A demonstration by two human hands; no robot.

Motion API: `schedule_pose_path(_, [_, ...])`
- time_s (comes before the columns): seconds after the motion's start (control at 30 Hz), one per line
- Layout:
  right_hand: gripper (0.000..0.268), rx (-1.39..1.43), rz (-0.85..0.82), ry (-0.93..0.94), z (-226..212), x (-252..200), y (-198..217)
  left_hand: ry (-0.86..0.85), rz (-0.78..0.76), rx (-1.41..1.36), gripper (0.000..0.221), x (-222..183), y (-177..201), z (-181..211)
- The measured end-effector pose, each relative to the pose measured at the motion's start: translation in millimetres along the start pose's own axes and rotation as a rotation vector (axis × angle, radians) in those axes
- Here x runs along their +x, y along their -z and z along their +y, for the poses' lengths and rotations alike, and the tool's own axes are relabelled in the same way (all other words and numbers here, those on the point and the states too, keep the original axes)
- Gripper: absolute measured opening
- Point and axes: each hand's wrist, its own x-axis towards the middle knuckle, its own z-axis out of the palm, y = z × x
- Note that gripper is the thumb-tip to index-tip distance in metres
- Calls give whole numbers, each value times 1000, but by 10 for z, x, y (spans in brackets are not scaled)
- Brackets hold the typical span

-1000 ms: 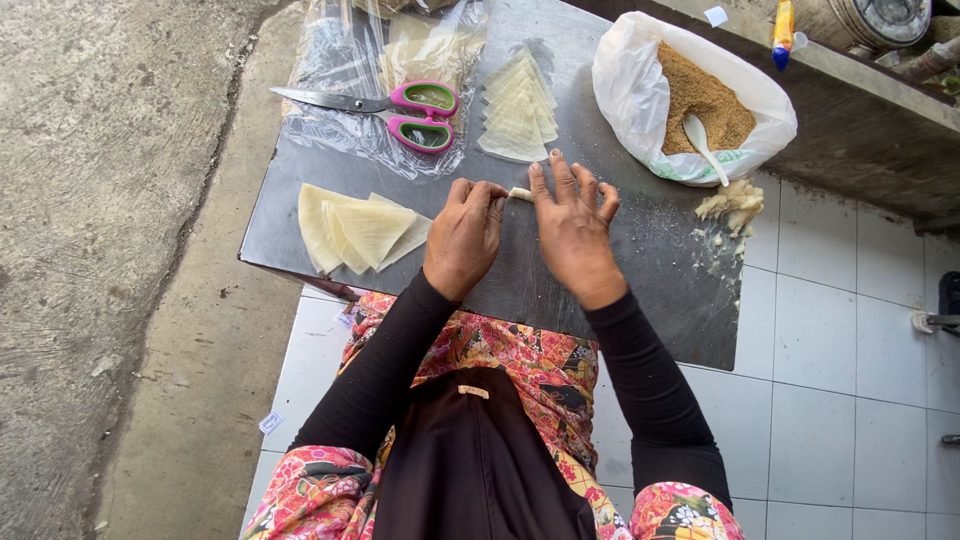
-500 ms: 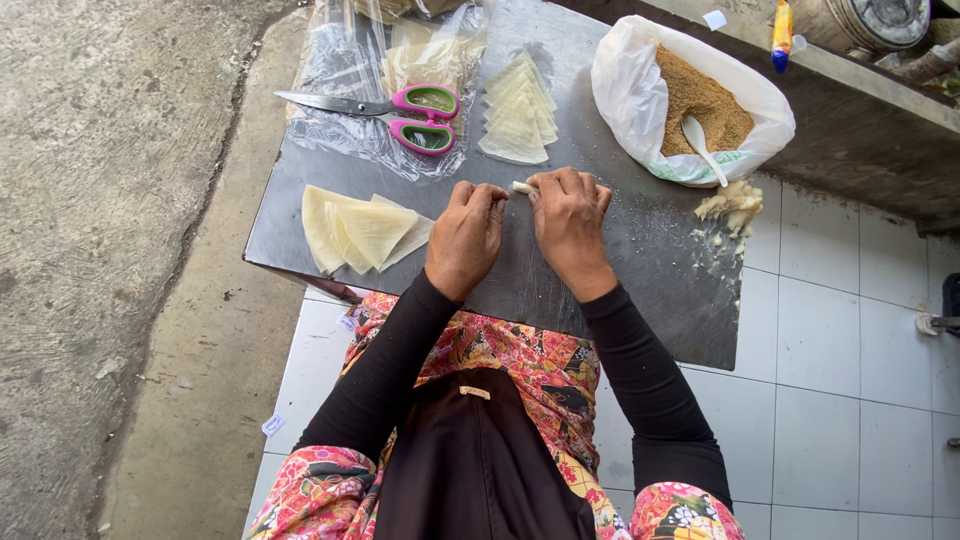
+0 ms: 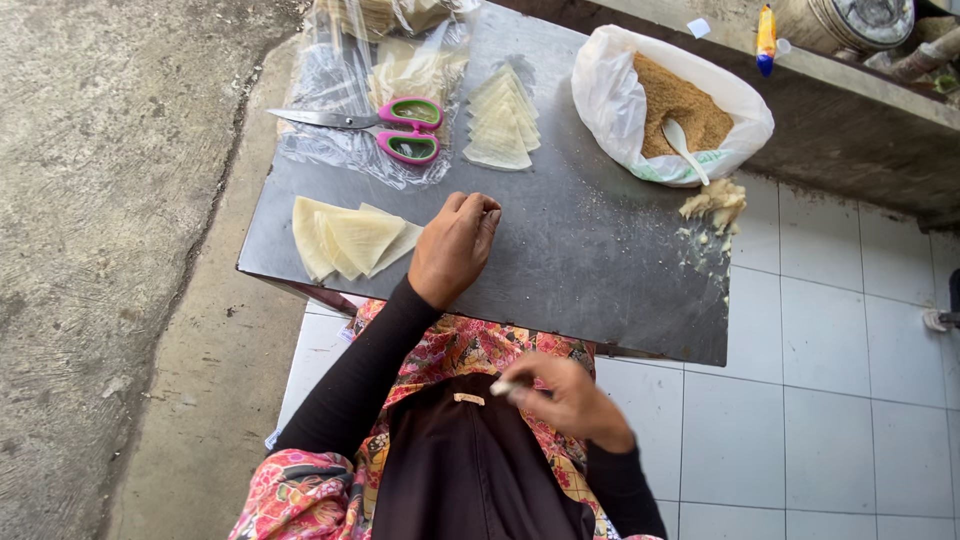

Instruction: The person prepares small food rolls by taking a triangular wrapper, placing a small amount of filling using a spoon, and folding the wrapper into a roll.

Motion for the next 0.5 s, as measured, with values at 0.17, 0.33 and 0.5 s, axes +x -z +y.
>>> schedule_pose_path(0.17, [25,47,117,-327,963,-9,-299,1,-32,424,24,334,34,7])
schedule_pose_path(0.33, [39,-37,515,-294,2232,182,-229,-43,43,651,24,660,-239,-356])
schedule_pose_path(0.5, [44,22,353,-349,2025,61,-316,-12,44,617,29,766,-437,-532])
